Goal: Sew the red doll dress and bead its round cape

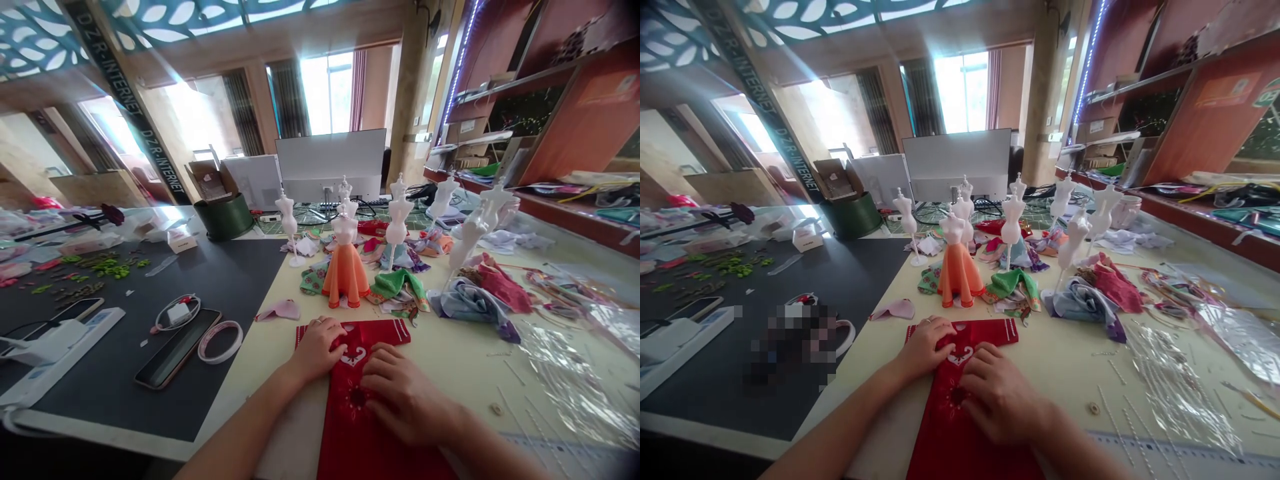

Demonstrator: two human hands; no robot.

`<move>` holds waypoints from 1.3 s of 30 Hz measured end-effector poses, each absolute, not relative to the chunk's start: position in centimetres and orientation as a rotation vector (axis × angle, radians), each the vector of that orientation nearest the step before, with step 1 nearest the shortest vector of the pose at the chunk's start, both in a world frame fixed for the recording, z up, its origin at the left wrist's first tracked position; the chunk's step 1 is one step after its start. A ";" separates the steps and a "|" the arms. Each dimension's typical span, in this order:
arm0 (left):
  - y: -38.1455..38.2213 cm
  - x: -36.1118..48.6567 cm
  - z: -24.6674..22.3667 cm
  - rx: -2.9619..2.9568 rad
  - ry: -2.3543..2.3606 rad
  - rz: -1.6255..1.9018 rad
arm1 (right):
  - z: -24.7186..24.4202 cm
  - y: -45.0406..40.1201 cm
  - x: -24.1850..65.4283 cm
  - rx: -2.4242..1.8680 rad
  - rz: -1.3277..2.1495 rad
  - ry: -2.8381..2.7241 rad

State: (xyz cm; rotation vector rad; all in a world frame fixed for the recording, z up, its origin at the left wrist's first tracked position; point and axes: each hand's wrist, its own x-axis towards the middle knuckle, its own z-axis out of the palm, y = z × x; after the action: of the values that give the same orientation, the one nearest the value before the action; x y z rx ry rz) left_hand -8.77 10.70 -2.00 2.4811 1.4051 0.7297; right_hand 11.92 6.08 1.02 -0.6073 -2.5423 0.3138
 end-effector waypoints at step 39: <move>21.5 -7.3 7.1 1.623 0.939 1.334 | -1.4 7.1 11.9 -0.872 0.345 -2.444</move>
State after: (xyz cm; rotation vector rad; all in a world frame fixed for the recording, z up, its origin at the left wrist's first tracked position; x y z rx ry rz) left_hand -7.29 21.47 7.12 1.6232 0.9388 1.3338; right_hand 11.88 7.11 -1.41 -0.8717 -2.4443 0.3452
